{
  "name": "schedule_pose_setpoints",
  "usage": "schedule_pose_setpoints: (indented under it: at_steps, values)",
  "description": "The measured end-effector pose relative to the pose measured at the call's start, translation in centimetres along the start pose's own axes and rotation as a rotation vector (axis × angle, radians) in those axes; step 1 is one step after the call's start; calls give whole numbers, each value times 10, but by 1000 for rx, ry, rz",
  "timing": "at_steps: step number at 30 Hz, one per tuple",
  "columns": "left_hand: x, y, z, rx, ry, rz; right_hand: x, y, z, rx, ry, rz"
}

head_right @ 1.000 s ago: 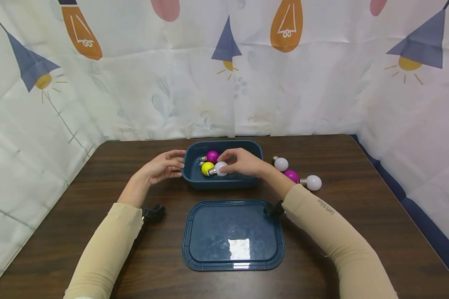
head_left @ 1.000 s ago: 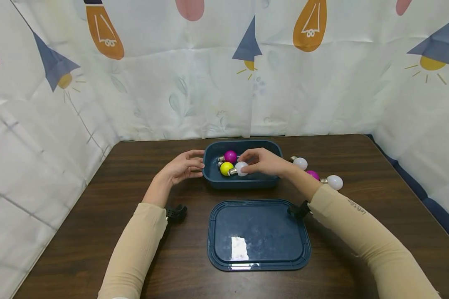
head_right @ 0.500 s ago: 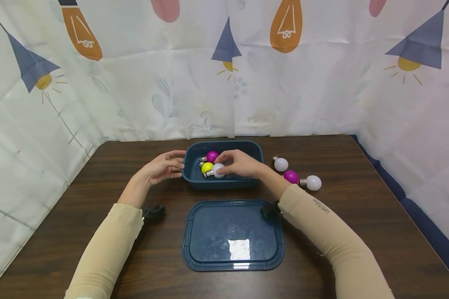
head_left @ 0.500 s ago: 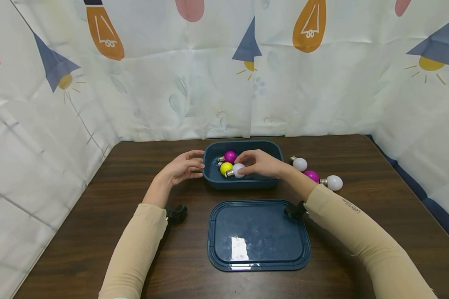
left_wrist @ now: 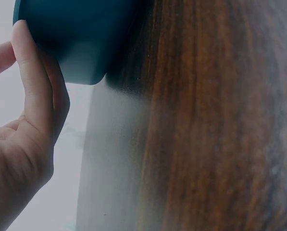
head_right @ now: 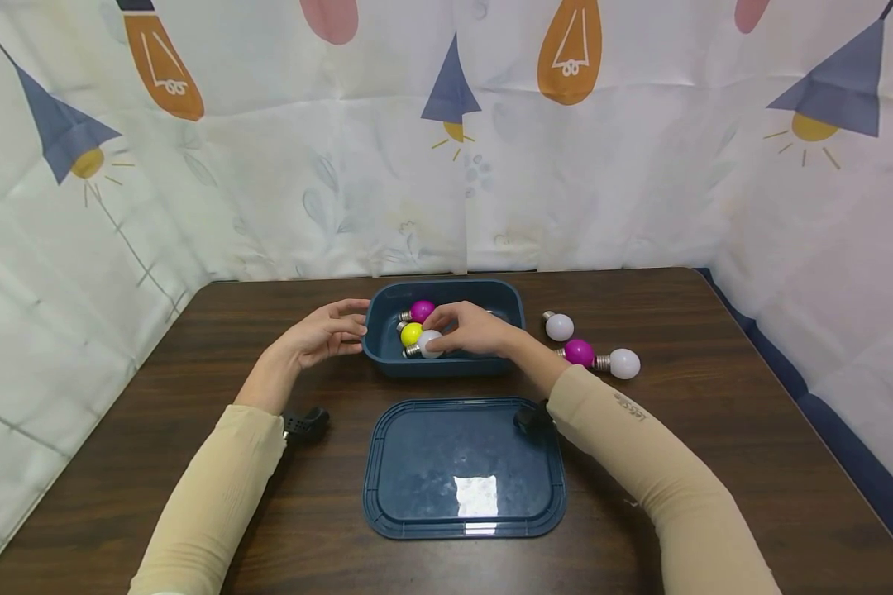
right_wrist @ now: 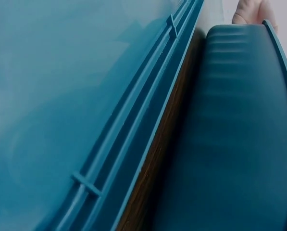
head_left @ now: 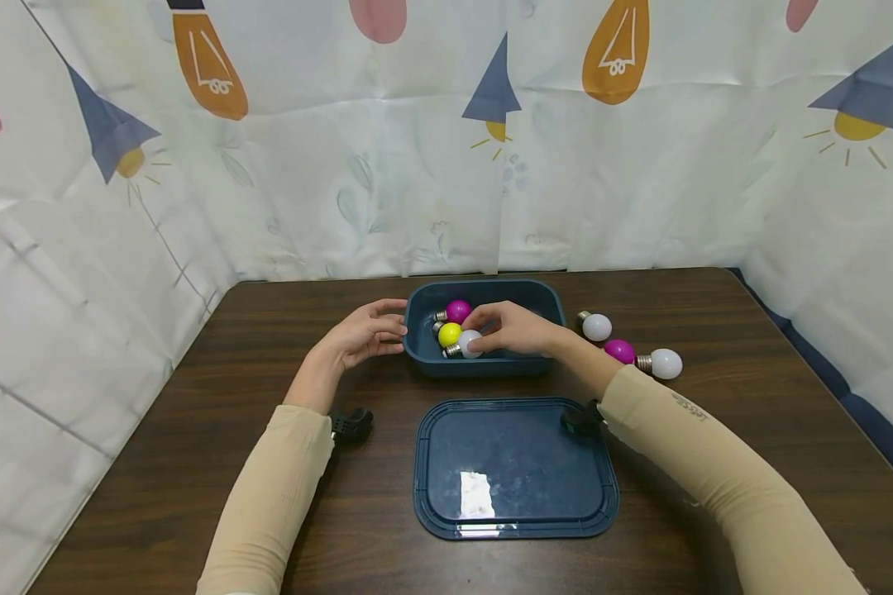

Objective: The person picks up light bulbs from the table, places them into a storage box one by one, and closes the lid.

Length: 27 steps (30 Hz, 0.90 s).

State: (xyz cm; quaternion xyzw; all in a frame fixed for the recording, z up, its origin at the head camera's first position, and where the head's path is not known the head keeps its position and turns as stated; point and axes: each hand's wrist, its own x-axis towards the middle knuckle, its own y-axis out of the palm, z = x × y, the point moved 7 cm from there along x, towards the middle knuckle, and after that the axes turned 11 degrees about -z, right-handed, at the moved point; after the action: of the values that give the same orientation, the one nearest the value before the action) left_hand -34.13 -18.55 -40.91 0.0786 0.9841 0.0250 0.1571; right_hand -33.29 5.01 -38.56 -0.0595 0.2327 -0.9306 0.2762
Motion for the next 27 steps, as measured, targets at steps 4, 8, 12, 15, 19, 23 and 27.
schedule_pose_setpoints:
  at_steps: [4,8,12,15,19,23,27]
  values:
    - [0,0,0,1,2,3,2,2,1,-9,5,4]
    - [-1,0,0,4,1,2,5,5,0,-15,10,12]
    - [-1,0,-1,5,3,2,8,8,-1,-6,12,22]
    - [-1,0,0,5,1,3,9,10,0,4,5,29]
    - [-1,0,0,7,2,2,12,12,1,13,-3,34]
    - [0,0,0,2,2,3,16,16,0,-2,-6,32]
    - [0,0,0,0,-1,5,19,19,2,-35,-13,29]
